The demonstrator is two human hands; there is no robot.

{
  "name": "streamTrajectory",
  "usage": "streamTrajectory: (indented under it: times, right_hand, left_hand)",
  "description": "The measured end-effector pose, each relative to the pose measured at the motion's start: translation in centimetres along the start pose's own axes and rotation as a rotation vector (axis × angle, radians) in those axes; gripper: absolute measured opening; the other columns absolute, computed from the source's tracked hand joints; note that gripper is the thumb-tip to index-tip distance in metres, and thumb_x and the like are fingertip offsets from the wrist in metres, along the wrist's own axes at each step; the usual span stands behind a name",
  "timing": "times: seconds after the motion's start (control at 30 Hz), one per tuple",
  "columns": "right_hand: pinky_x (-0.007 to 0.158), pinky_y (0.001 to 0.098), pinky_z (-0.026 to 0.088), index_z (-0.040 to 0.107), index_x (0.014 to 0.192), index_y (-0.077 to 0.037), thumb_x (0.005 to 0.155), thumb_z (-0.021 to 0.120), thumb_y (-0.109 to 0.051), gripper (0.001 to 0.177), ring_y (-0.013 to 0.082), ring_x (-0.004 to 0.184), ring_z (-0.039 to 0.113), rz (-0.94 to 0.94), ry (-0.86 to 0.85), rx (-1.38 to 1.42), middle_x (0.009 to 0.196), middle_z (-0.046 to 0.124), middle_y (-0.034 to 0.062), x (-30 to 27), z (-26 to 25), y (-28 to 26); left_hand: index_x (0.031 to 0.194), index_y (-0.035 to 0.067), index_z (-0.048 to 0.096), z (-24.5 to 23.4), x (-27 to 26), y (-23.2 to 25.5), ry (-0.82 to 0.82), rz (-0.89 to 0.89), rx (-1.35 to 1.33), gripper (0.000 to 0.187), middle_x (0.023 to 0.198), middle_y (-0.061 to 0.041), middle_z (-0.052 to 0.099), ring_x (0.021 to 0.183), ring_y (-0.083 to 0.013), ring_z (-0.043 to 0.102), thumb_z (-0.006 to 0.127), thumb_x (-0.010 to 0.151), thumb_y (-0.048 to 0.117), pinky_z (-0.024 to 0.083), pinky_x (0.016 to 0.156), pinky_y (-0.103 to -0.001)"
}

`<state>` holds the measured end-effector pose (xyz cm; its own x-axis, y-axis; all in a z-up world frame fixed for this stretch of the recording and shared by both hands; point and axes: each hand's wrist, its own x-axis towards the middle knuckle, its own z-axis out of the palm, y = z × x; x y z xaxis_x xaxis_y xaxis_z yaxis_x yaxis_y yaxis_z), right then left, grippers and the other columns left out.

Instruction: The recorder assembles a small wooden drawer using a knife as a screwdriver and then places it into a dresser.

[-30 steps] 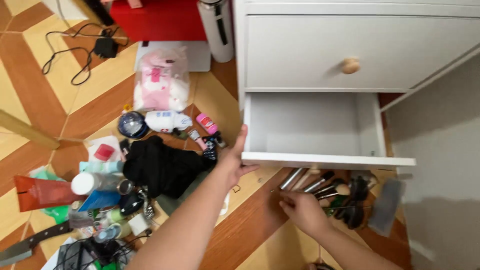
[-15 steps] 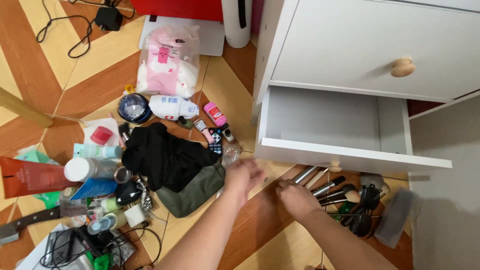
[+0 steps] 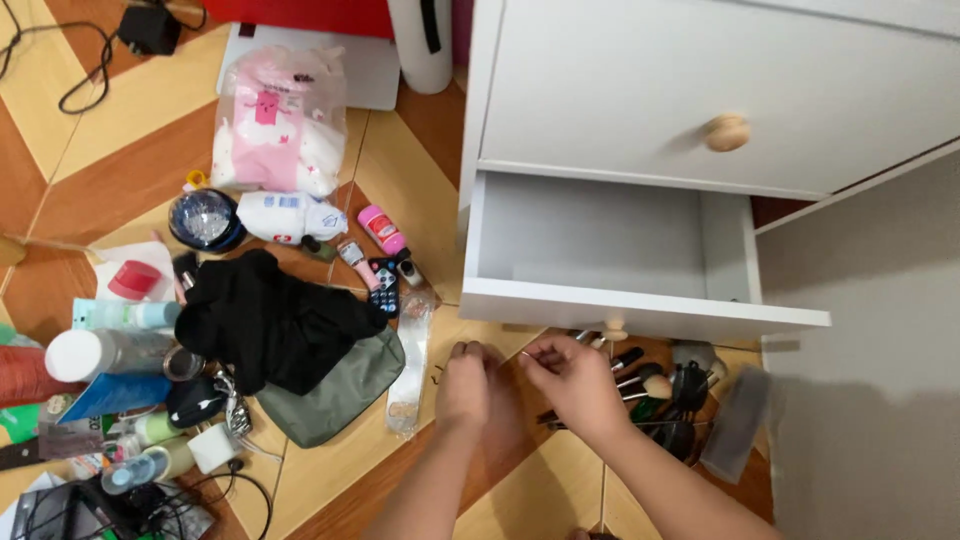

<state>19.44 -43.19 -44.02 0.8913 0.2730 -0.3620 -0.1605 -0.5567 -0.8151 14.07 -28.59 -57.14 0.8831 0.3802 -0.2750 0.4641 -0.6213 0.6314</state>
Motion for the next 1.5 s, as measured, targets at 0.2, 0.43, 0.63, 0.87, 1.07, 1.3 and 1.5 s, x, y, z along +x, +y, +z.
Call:
streamTrajectory:
  times: [0.2, 0.43, 0.63, 0.87, 1.07, 1.3, 1.5]
  right_hand:
    - [0.059, 0.0246, 0.055, 0.077, 0.109, -0.007, 0.087, 0.071, -0.012, 0.024, 0.0094, 0.069, 0.064, -0.198, 0.050, 0.101, 0.091, 0.076, 0.0030, -2.7, -3.4, -6.4]
    - [0.055, 0.0267, 0.048, 0.077, 0.126, -0.017, 0.094, 0.067, -0.015, 0.034, 0.0134, 0.065, 0.055, -0.115, -0.025, 0.063, 0.090, 0.073, 0.0038, -5.2, -3.9, -9.6]
    - [0.081, 0.0306, 0.059, 0.070, 0.120, -0.008, 0.092, 0.064, -0.005, 0.030, 0.0178, 0.087, 0.070, -0.471, -0.179, -0.163, 0.098, 0.070, 0.0066, -4.4, -2.8, -7.5]
    - [0.075, 0.0312, 0.060, 0.077, 0.114, -0.011, 0.091, 0.069, -0.010, 0.024, 0.0154, 0.082, 0.072, -0.477, 0.153, -0.122, 0.102, 0.078, 0.0061, -3.3, -8.1, -11.8]
    - [0.061, 0.0304, 0.053, 0.080, 0.112, -0.014, 0.090, 0.075, -0.018, 0.023, 0.0171, 0.064, 0.064, -0.166, 0.228, -0.245, 0.092, 0.079, 0.0067, -2.1, -10.0, -14.6]
    - [0.064, 0.0271, 0.057, 0.081, 0.102, -0.007, 0.084, 0.078, -0.016, 0.021, 0.0087, 0.068, 0.068, 0.012, 0.023, -0.017, 0.086, 0.079, 0.0021, 5.1, -7.9, -14.0]
    - [0.061, 0.0292, 0.050, 0.079, 0.098, 0.004, 0.086, 0.077, -0.006, 0.016, 0.0123, 0.066, 0.058, 0.013, 0.070, 0.398, 0.082, 0.074, 0.0069, 11.1, -2.4, -11.0]
  left_hand:
    - [0.099, -0.002, 0.058, -3.6, -3.6, 2.0, 0.284, 0.159, -0.389, 0.020, 0.096, -0.021, 0.065, 0.087, -0.0390, 0.064, 0.046, 0.102, 0.014, 0.050, 0.079, -0.047]
    - [0.109, 0.002, 0.067, -13.3, -5.7, 6.0, -0.052, -0.288, -1.180, 0.025, 0.085, -0.005, 0.056, 0.072, -0.0165, 0.055, 0.052, 0.103, 0.020, 0.046, 0.067, -0.033]
    - [0.111, 0.007, 0.073, -17.3, -7.5, 10.1, -0.196, -0.299, -1.130, 0.030, 0.096, 0.001, 0.074, 0.086, -0.0089, 0.068, 0.060, 0.094, 0.029, 0.054, 0.077, -0.027]
    - [0.097, 0.016, 0.078, -21.5, -5.1, 12.9, 0.367, 0.568, -0.122, 0.013, 0.131, -0.008, 0.061, 0.127, -0.0322, 0.049, 0.069, 0.088, 0.019, 0.043, 0.104, -0.049]
    - [0.092, 0.017, 0.076, -23.1, -2.5, 14.3, -0.084, 0.818, 0.262, 0.011, 0.135, -0.009, 0.056, 0.125, -0.0347, 0.052, 0.068, 0.087, 0.023, 0.046, 0.094, -0.050]
    - [0.111, 0.008, 0.069, -22.3, -4.0, 12.2, -0.317, 0.587, 0.200, 0.024, 0.119, -0.011, 0.056, 0.109, -0.0310, 0.060, 0.062, 0.099, 0.028, 0.053, 0.090, -0.044]
    - [0.103, 0.009, 0.075, -21.3, -6.5, 8.7, -0.267, 0.900, 0.270, 0.020, 0.124, -0.011, 0.058, 0.117, -0.0331, 0.058, 0.066, 0.086, 0.016, 0.054, 0.085, -0.042]
